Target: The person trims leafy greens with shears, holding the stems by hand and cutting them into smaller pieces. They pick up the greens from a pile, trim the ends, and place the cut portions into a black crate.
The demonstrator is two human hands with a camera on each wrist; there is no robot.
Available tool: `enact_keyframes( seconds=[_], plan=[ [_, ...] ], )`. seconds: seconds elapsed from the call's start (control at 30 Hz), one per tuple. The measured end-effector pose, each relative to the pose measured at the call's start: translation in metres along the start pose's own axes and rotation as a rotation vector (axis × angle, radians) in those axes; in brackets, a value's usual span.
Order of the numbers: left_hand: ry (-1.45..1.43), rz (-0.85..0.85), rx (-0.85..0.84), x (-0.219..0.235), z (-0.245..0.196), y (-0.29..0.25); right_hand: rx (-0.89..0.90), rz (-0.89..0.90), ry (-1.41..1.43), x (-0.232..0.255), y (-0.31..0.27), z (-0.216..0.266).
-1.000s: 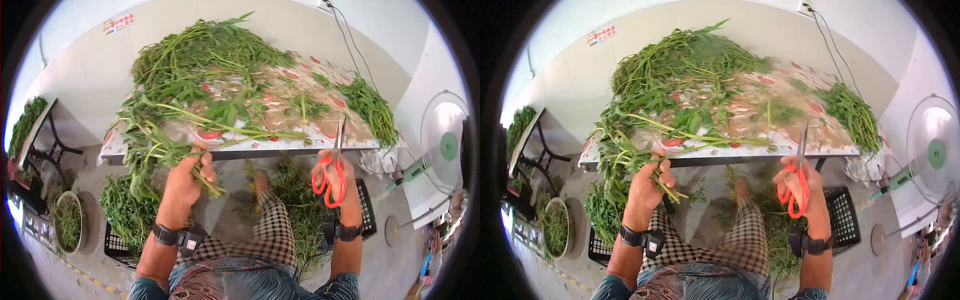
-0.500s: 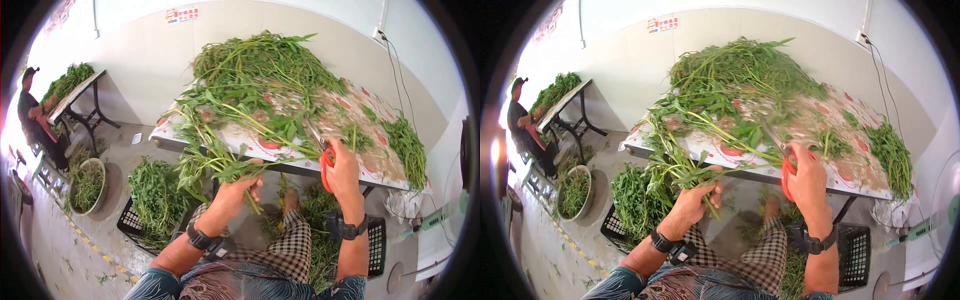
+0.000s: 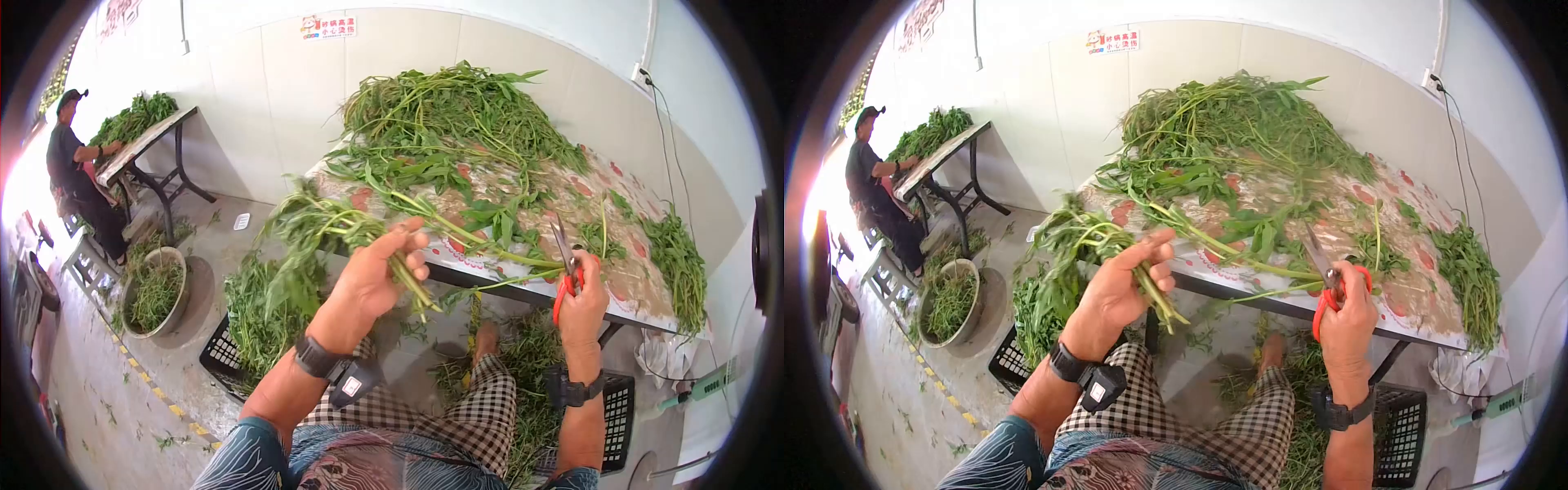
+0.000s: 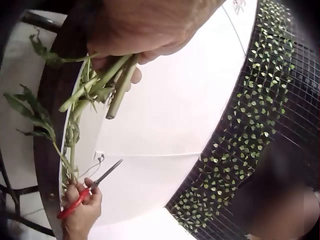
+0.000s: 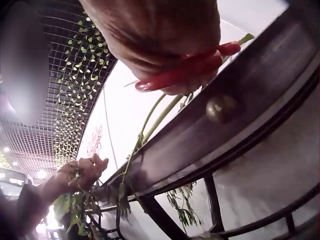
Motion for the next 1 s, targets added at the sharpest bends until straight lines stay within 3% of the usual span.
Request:
enact_keyframes(
  seconds=[0.3,0.43,0.67,0.77,0.87,1.0],
  plan=[
    [-0.015,0.028,0.030,-0.010,0.017,0.020,0.148,-0.243,0.124,0.020,-0.007,0.000],
    [0.095,0.022,0.045,-0.011,0.023,0.013,0.132,-0.228,0.193,0.016,-0.008,-0.009],
    [0.173,-0.028,0.049,0.002,0.039,-0.003,0.044,-0.322,0.130,0.019,-0.002,-0.022],
    [0.217,-0.003,0.060,-0.003,0.038,-0.007,-0.084,-0.287,0.068,0.020,0.000,-0.030],
    [0.246,0.047,0.027,-0.013,0.039,-0.013,-0.174,-0.356,0.266,0.019,0.000,-0.039],
    [0.234,0.090,0.035,-0.014,0.044,-0.008,-0.208,-0.298,0.316,0.014,-0.004,-0.033]
  ],
)
Point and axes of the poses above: each hand's wrist, its own y-axis towards the middle knuckle, its own x-axis out of the back of the hand, z = x × y, the point moved 9 cm from there along y, towards the middle knuckle, and after that the axes turned 12 degrees about -y, right-handed, at the moved point
